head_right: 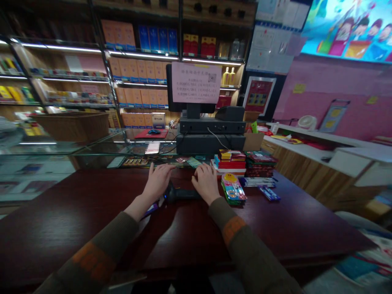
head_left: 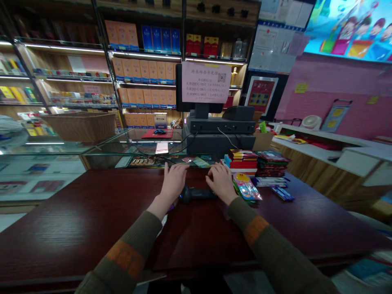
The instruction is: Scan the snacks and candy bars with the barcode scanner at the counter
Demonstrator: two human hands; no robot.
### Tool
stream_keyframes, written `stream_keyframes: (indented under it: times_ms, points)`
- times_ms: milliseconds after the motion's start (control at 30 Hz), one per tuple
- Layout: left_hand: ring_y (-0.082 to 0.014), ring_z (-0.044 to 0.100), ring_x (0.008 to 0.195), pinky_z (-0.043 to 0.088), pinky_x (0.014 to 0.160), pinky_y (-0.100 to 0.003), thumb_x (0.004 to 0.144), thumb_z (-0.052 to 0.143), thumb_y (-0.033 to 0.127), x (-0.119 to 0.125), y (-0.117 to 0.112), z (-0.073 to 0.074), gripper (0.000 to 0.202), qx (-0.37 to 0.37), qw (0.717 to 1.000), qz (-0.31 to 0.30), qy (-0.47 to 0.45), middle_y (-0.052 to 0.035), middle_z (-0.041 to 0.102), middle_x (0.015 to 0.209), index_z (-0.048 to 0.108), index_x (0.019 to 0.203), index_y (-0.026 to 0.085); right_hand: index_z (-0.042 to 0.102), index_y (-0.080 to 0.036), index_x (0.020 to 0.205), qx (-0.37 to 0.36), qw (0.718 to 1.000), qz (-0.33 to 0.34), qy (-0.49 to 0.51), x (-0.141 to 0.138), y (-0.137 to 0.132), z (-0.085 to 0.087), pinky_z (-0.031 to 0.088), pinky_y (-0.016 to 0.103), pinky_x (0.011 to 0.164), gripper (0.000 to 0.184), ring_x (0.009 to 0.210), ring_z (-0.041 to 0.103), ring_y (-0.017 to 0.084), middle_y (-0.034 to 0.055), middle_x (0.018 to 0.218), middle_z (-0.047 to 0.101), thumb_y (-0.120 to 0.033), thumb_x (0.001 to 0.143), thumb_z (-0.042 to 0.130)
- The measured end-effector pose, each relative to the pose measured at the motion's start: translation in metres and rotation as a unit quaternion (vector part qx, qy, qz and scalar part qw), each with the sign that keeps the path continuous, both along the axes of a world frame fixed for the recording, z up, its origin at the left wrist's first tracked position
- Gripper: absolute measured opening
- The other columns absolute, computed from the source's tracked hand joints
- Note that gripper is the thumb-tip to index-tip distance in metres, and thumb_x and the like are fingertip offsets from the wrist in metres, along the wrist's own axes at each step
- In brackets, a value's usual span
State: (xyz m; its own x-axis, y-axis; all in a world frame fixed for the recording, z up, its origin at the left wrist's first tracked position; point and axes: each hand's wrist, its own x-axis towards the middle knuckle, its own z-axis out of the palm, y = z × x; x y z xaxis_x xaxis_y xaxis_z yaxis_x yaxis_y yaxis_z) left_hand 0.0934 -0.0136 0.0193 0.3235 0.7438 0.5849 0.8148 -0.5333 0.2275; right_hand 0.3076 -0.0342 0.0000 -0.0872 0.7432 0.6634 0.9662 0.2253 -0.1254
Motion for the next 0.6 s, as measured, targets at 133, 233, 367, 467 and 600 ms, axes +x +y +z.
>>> stream_keyframes:
  times_ms: [133, 233, 367, 467, 600]
  points:
    - [-0.025, 0.06, 0.122, 0.02, 0.121, -0.062, 0.101, 0.038, 0.022, -0.027, 0.0, -0.008, 0.035, -0.022, 0.999, 0.038, 0.011, -0.0053, 0.07, 0.127, 0.062, 0.126, 0.025, 0.056, -0.023, 0.084, -0.01, 1.0, 0.012, 0.012, -0.017, 0.007, -0.005, 0.031, 0.047, 0.108, 0.005, 0.123, 0.054, 0.029, 0.0076, 0.106, 0.07, -0.023, 0.088, 0.059]
    - [-0.0259, 0.06, 0.122, 0.024, 0.12, -0.062, 0.102, 0.037, 0.022, -0.04, -0.007, -0.022, 0.036, -0.047, 0.995, 0.083, 0.014, -0.0063, 0.07, 0.127, 0.061, 0.128, 0.024, 0.056, -0.023, 0.084, -0.016, 0.999, 0.02, 0.022, -0.027, 0.011, -0.01, 0.03, 0.047, 0.108, 0.005, 0.124, 0.053, 0.028, 0.0066, 0.107, 0.07, -0.022, 0.088, 0.059]
    - [-0.0275, 0.059, 0.124, 0.028, 0.118, -0.062, 0.101, 0.038, 0.023, -0.046, -0.022, -0.043, 0.038, -0.082, 0.987, 0.135, 0.038, -0.0087, 0.069, 0.13, 0.059, 0.133, 0.022, 0.056, -0.023, 0.085, -0.018, 0.999, 0.024, 0.03, -0.033, 0.016, -0.016, 0.031, 0.046, 0.107, 0.004, 0.122, 0.054, 0.027, 0.007, 0.109, 0.07, -0.022, 0.088, 0.058]
    - [-0.0297, 0.055, 0.129, 0.029, 0.117, -0.062, 0.101, 0.038, 0.021, -0.046, -0.028, -0.056, 0.04, -0.099, 0.983, 0.146, 0.056, -0.0104, 0.067, 0.133, 0.057, 0.136, 0.021, 0.056, -0.023, 0.085, -0.019, 0.999, 0.027, 0.032, -0.033, 0.019, -0.017, 0.03, 0.045, 0.108, 0.004, 0.122, 0.053, 0.027, 0.0074, 0.108, 0.07, -0.022, 0.088, 0.057]
    - [-0.0322, 0.054, 0.13, 0.027, 0.117, -0.065, 0.1, 0.036, 0.02, -0.049, -0.018, -0.063, 0.04, -0.088, 0.985, 0.127, 0.073, -0.0126, 0.067, 0.132, 0.058, 0.134, 0.02, 0.056, -0.023, 0.086, -0.02, 0.999, 0.026, 0.034, -0.031, 0.021, -0.017, 0.029, 0.045, 0.108, 0.003, 0.124, 0.053, 0.027, 0.0077, 0.11, 0.07, -0.022, 0.089, 0.056]
